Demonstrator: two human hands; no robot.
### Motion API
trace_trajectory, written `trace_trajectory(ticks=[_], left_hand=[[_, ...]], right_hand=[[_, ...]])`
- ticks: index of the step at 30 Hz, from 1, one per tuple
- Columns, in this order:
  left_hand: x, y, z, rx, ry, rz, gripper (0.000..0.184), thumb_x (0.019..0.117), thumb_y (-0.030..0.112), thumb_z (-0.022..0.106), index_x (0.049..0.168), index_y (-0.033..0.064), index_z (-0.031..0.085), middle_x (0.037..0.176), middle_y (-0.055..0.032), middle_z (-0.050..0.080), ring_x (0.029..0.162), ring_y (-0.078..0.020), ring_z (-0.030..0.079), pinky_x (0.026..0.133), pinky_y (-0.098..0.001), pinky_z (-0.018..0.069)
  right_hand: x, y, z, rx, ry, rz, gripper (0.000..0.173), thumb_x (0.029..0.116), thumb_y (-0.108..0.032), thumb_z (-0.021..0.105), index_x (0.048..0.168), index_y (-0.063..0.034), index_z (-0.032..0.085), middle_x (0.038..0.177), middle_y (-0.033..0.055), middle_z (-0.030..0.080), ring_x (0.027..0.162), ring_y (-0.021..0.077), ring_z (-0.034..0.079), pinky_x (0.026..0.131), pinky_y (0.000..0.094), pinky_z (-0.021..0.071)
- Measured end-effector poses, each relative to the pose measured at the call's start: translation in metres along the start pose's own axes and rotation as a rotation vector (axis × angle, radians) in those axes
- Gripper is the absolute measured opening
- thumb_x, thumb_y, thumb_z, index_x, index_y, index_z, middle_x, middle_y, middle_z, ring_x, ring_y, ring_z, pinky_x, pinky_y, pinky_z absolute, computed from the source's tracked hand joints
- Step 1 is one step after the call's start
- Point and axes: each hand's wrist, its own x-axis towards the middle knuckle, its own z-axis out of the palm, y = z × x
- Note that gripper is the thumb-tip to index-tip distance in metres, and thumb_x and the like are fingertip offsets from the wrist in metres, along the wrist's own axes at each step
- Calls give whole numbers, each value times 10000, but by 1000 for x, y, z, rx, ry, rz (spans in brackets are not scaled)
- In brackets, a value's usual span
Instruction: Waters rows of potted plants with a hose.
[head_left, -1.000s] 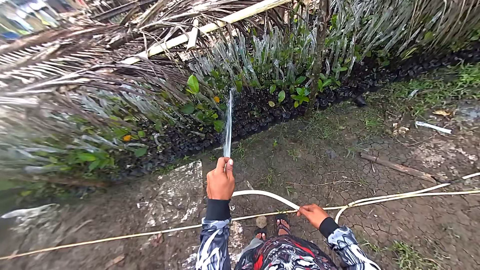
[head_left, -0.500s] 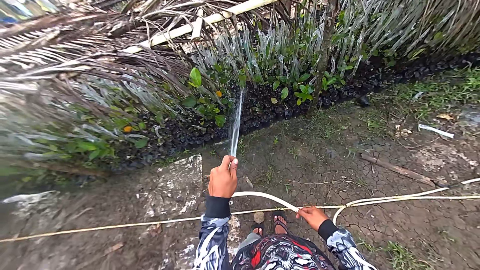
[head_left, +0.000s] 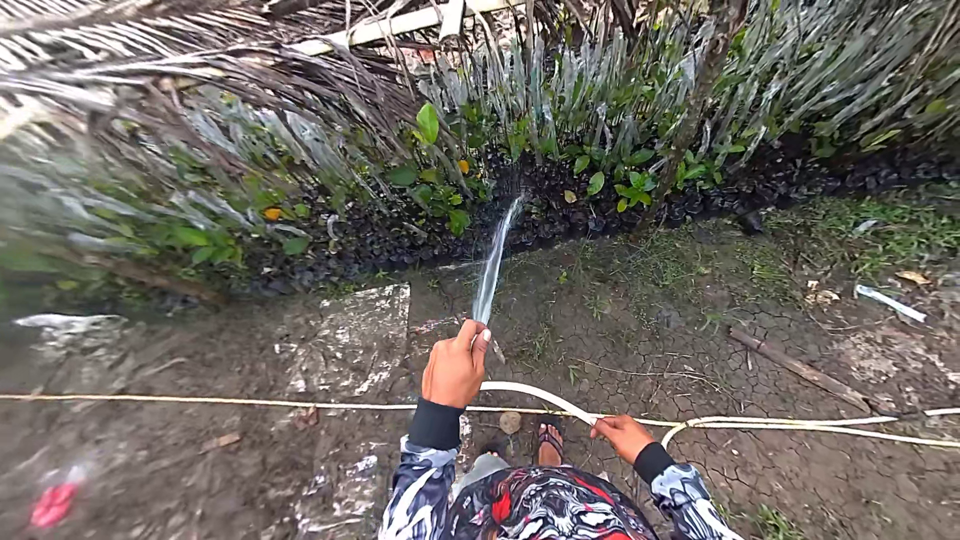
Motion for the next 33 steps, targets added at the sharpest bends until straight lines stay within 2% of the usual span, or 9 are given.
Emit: trace_trajectory(ticks=[6, 9, 13, 17, 22, 25, 29, 33], left_hand=[[-7, -8, -20, -37, 55, 68, 376, 1080, 382, 439, 1162, 122, 698, 713, -90, 679, 646, -274, 685, 612, -490, 556], [-11, -27, -30, -59, -6, 74, 381, 1084, 390, 434, 1178, 124, 690, 728, -97, 681, 664, -282, 687, 630, -499, 558], [-30, -67, -42, -83, -8, 31, 373, 1080, 374, 440, 1184, 117, 690, 750, -103, 692, 687, -296, 697, 649, -513, 563], [-58, -121, -58, -96, 47, -33, 377, 1082, 366, 433, 1187, 113, 691, 756, -109, 701, 693, -301, 707, 650, -519, 568], [-98, -198, -77, -143, 159, -82, 371, 1075, 344, 443, 1154, 94, 705, 729, -102, 696, 655, -289, 700, 619, -507, 567], [-121, -234, -86, -168, 139, -122, 372, 1077, 345, 442, 1159, 97, 708, 735, -109, 700, 667, -300, 706, 628, -517, 572], [-145, -267, -96, -180, 68, -131, 367, 1082, 333, 441, 1168, 94, 705, 763, -122, 714, 705, -317, 721, 659, -526, 580], [-170, -296, -115, -170, 142, -217, 378, 1081, 337, 437, 1168, 89, 708, 756, -123, 706, 691, -316, 710, 653, -530, 572]], right_hand=[[-4, -15, 20, -41, -1, 1, 429, 1090, -416, 481, 1045, -120, 788, 779, 89, 665, 697, 223, 580, 744, 486, 490], [-8, -29, 32, -64, 3, 30, 425, 1092, -410, 479, 1065, -119, 788, 832, 105, 684, 738, 241, 597, 778, 497, 490], [-19, -55, 59, -122, 22, 45, 430, 1081, -433, 486, 1065, -133, 793, 895, 134, 716, 824, 292, 643, 848, 558, 497], [-23, -83, 103, -198, 15, 53, 446, 1077, -449, 481, 1072, -125, 787, 951, 153, 726, 900, 318, 663, 882, 578, 493], [-25, -128, 153, -340, -35, 100, 473, 1065, -496, 482, 1110, -137, 787, 1092, 164, 746, 1090, 349, 677, 998, 606, 473], [-26, -151, 179, -412, -50, 116, 474, 1067, -494, 480, 1134, -140, 788, 1150, 161, 744, 1166, 356, 660, 1053, 610, 447], [-27, -182, 210, -484, -81, 107, 483, 1061, -502, 476, 1113, -138, 789, 1148, 155, 746, 1169, 354, 662, 1046, 624, 450], [-20, -206, 244, -517, -131, 60, 492, 1062, -508, 461, 1101, -145, 791, 1135, 150, 748, 1150, 351, 669, 1034, 619, 460]])
